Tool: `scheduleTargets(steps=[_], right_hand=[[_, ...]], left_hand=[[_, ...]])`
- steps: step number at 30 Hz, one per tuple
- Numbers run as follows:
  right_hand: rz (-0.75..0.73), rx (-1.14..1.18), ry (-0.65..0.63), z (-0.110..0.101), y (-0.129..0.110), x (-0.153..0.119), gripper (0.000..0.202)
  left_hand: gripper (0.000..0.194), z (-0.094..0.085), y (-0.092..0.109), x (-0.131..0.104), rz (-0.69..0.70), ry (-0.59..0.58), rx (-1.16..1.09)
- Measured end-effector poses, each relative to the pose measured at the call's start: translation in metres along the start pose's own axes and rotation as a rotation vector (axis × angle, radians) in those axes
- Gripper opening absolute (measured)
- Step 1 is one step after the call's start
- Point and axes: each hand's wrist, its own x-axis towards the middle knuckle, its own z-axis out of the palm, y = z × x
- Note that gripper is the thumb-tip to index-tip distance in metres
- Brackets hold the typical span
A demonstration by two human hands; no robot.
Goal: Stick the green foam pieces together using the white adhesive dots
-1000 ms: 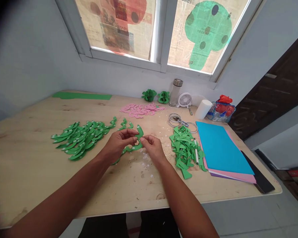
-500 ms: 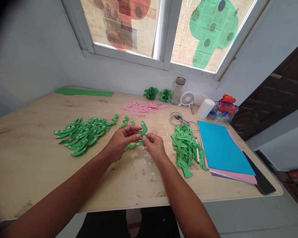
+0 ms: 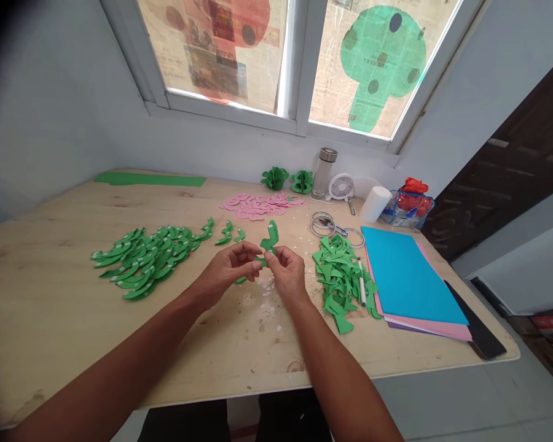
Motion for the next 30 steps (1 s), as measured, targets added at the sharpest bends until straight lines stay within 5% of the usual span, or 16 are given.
scheduleTargets(steps=[15, 22, 30], right_hand=[[0.260, 0.567, -0.132, 0.0011, 0.0004, -0.0038, 0.016], [0.294, 0.586, -0.207, 0.0021, -0.0030, -0.0058, 0.016], [0.218, 0.441, -0.054, 0.0004, 0.0053, -0.0009, 0.020]], left_hand=[[0.021, -0.0030, 0.0038, -0.0017, 0.162, -0.055, 0.020], [0.020, -0.0053, 0.0025, -0.0012, 0.142, -0.095, -0.031], [0.027, -0.0070, -0.0009, 0.0016, 0.063, -0.107, -0.056]])
